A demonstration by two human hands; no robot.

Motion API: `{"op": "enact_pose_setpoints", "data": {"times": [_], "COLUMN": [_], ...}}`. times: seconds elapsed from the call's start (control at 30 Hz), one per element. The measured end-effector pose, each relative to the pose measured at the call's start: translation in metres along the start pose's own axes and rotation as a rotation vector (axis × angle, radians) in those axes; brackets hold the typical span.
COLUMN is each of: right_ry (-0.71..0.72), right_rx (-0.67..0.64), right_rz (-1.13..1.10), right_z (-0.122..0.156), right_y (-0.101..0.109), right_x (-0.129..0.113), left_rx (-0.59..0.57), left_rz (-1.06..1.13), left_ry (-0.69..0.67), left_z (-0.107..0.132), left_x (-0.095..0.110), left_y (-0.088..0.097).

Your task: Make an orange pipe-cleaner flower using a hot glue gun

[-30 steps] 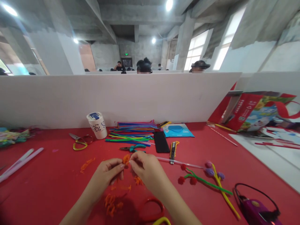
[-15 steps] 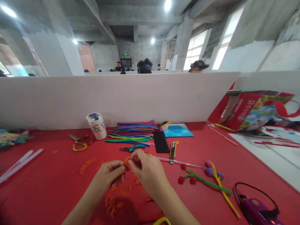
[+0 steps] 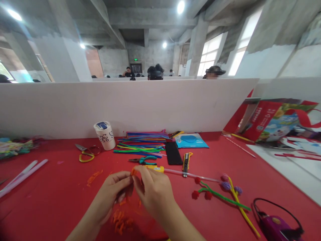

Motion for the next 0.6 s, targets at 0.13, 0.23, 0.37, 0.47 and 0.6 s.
{"op": "enact_pose_setpoints", "data": {"times": [0.13,0.23,0.37,0.47,0.6], "right_ry": [-0.014,-0.013,-0.004,0.009,0.014], "right_rx": [-0.026,-0.027,-0.017,-0.005,-0.005], "right_rz": [0.016,0.014,0.024,0.024,0.021], "right_z": [0.0002,0.0007,0.0004,0.0005,0.0011], "right_y": [-0.0014,-0.0017,-0.0007,0.0007,0.0009], "right_x": [0.0003,0.0004,0.0003,-0.0010,-0.0017], "left_rx": [0.004,0.001,-0.007,-0.024,-0.043], "left_rz": [0.001,0.006,-0.008,-0.012,-0.013], "left_ry": [-0.014,-0.018,-0.014,-0.031,-0.051], "left_z": [0.0015,0.0015,0.0016,0.0014,0.0006], "left_x": [0.0034,0.0045,0.0032,0.0031,0.0035], "left_y": [-0.0007,-0.0017,-0.0022,-0.0023,-0.0027]}}
Point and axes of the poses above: each hand's wrist, its own z-axis away from the middle knuckle, its own y-axis out of the back of the hand, x = y × z, the point moved 7 cm from there along -z, towards the middle knuckle, and after that the axes turned 4 degrees about x, right-handed, at the moved point
